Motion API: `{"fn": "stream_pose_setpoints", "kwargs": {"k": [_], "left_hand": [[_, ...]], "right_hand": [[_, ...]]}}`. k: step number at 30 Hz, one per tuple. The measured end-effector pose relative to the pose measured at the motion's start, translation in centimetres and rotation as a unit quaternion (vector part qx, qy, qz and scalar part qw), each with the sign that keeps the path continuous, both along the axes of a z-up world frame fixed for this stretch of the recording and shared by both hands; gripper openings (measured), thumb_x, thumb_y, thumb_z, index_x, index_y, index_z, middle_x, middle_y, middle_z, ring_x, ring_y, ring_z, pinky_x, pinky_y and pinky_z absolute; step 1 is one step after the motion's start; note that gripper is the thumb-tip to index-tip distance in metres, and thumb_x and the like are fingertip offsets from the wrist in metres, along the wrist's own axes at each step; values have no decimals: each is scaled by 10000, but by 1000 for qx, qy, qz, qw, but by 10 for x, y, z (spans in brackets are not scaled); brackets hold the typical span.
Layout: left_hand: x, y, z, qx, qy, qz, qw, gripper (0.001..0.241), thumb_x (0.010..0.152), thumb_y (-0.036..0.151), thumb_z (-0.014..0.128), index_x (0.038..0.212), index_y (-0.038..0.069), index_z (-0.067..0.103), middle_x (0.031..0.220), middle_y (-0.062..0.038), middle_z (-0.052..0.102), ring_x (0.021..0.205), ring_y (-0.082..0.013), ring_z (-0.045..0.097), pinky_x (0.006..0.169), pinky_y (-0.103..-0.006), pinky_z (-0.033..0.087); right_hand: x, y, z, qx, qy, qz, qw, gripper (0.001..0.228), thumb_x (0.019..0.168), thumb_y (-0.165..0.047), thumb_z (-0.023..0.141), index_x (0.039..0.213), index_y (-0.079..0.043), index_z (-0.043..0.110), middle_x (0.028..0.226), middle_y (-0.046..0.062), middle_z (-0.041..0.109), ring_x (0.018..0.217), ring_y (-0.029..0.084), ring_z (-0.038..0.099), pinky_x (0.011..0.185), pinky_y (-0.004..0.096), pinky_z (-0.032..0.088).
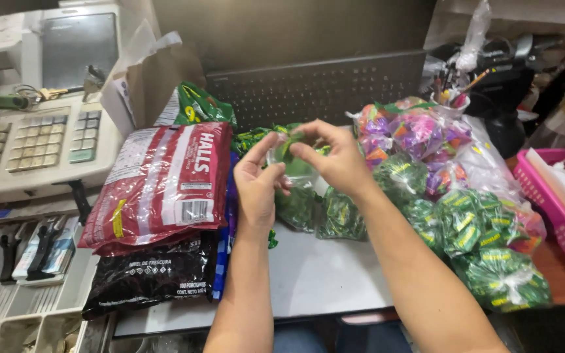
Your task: Portioning out loose candies from a pile into small individual plastic bags at a store counter.
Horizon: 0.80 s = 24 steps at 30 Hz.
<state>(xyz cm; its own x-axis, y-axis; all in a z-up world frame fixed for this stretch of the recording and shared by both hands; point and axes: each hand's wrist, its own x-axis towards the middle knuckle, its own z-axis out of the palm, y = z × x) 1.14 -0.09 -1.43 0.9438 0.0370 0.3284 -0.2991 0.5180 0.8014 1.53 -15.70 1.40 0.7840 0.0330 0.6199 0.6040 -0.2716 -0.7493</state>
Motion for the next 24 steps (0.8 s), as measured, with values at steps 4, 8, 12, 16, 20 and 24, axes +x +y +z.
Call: {"fn": "stream_pose_setpoints", "kwargs": {"k": [4, 8, 12, 16, 20, 24], "left_hand": [[-2, 3, 2, -27, -7, -12, 1000, 602, 764, -124, 583, 1362, -57, 582, 1294, -239, 678, 432, -136, 644, 318, -207, 516], [-9, 7, 15, -106, -23, -53, 993, 611, 757, -100, 616, 1365, -45, 591, 1311, -242, 677, 436, -113, 627, 316, -194, 479], [-8, 7, 13, -135, -44, -75, 987, 600, 763, -91, 622, 1359, -33, 600, 1323, -251, 670, 435, -100, 616, 319, -187, 449], [-13, 4, 15, -111, -27, -62, 992, 613, 761, -101, 619, 1370, -43, 585, 1312, -248, 678, 428, -106, 598, 325, -192, 452], [-7, 0, 9, -9, -27, -4, 1000, 607, 772, -135, 581, 1372, -39, 583, 1287, -237, 689, 449, -126, 637, 332, -213, 505], [-2, -2, 0, -19, -34, 8, 999, 616, 774, -135, 585, 1386, -65, 562, 1294, -234, 681, 450, -146, 645, 323, -224, 519]], "right_hand": [[7, -12, -11, 40, 46, -31, 998, 190, 994, -161, 713, 1181, -150, 739, 998, 9, 775, 950, 91, 697, 861, 278, 568], [-22, 7, 7, -274, 167, -47, 946, 299, 862, -54, 670, 1152, -15, 729, 1124, 257, 736, 1146, 478, 654, 1046, 565, 486], [-9, 17, -7, -402, 264, -87, 872, 376, 775, -154, 671, 1134, -83, 754, 1146, 155, 762, 1139, 381, 699, 1011, 507, 541], [25, -22, -47, -307, 247, -162, 905, 390, 718, -5, 690, 1086, -122, 741, 1108, 128, 760, 1095, 365, 715, 935, 481, 560], [12, -17, -4, 129, 7, -26, 991, 243, 842, -44, 834, 941, -76, 614, 958, 75, 688, 841, 152, 707, 749, 268, 590], [-1, -2, -3, 60, -35, 30, 997, 291, 773, -53, 915, 956, -72, 689, 991, 71, 765, 969, 150, 729, 870, 327, 592]]}}
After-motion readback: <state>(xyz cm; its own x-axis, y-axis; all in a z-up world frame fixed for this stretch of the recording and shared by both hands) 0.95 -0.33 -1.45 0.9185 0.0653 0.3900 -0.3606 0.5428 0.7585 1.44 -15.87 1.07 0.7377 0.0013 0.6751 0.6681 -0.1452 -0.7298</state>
